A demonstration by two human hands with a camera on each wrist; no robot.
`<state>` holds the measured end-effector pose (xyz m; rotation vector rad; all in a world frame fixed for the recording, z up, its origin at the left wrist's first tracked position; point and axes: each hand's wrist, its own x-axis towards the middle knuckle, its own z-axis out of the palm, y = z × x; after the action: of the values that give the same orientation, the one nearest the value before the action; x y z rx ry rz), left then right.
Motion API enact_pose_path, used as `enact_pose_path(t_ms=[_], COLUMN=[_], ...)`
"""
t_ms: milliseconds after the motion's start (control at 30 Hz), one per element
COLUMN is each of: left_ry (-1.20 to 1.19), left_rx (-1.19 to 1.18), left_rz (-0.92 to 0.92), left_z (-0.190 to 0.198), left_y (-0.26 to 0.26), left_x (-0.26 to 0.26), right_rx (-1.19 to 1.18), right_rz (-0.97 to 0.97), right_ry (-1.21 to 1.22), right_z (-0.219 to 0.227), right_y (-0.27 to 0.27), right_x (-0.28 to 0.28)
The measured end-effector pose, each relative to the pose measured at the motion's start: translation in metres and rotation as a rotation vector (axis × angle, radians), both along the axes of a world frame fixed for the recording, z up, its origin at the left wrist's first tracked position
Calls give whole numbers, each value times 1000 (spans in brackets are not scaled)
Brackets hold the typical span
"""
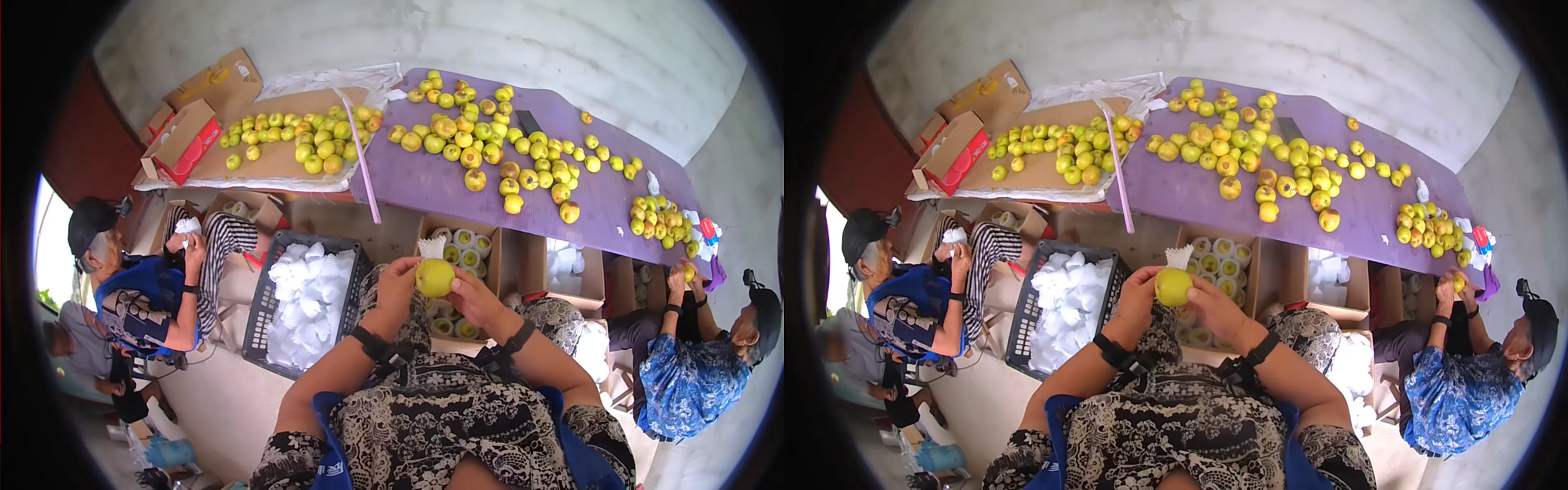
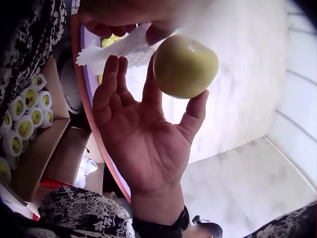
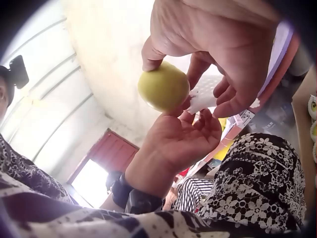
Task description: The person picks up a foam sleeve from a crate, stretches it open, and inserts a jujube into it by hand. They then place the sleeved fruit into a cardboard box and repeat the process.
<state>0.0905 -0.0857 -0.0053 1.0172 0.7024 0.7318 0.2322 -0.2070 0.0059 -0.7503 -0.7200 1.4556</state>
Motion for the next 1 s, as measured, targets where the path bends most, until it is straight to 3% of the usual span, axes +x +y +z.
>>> enact_pose_path(t_ms=[67, 133, 300, 533, 833, 1000], left_ry=[4, -40, -75, -72, 3, -72], left_rx=[15, -124, -221, -220, -254, -341], left_rz=[-73, -184, -186, -280, -296, -202], left_z=[4, 13, 15, 8, 6, 9], left_y=[0, 1, 6, 5, 5, 6], left_x=[-5, -8, -11, -7, -6, -11], right_rx=[-9, -18, -34, -40, -106, -42], right_rz=[-10, -19, -9, -1, -3, -14], right_ry=[-6, -15, 185, 146, 37, 199], right_z=[2, 4, 3, 7, 4, -10], right_y=[0, -2, -8, -13, -15, -16], right_x=[1, 5, 13, 15, 18, 26])
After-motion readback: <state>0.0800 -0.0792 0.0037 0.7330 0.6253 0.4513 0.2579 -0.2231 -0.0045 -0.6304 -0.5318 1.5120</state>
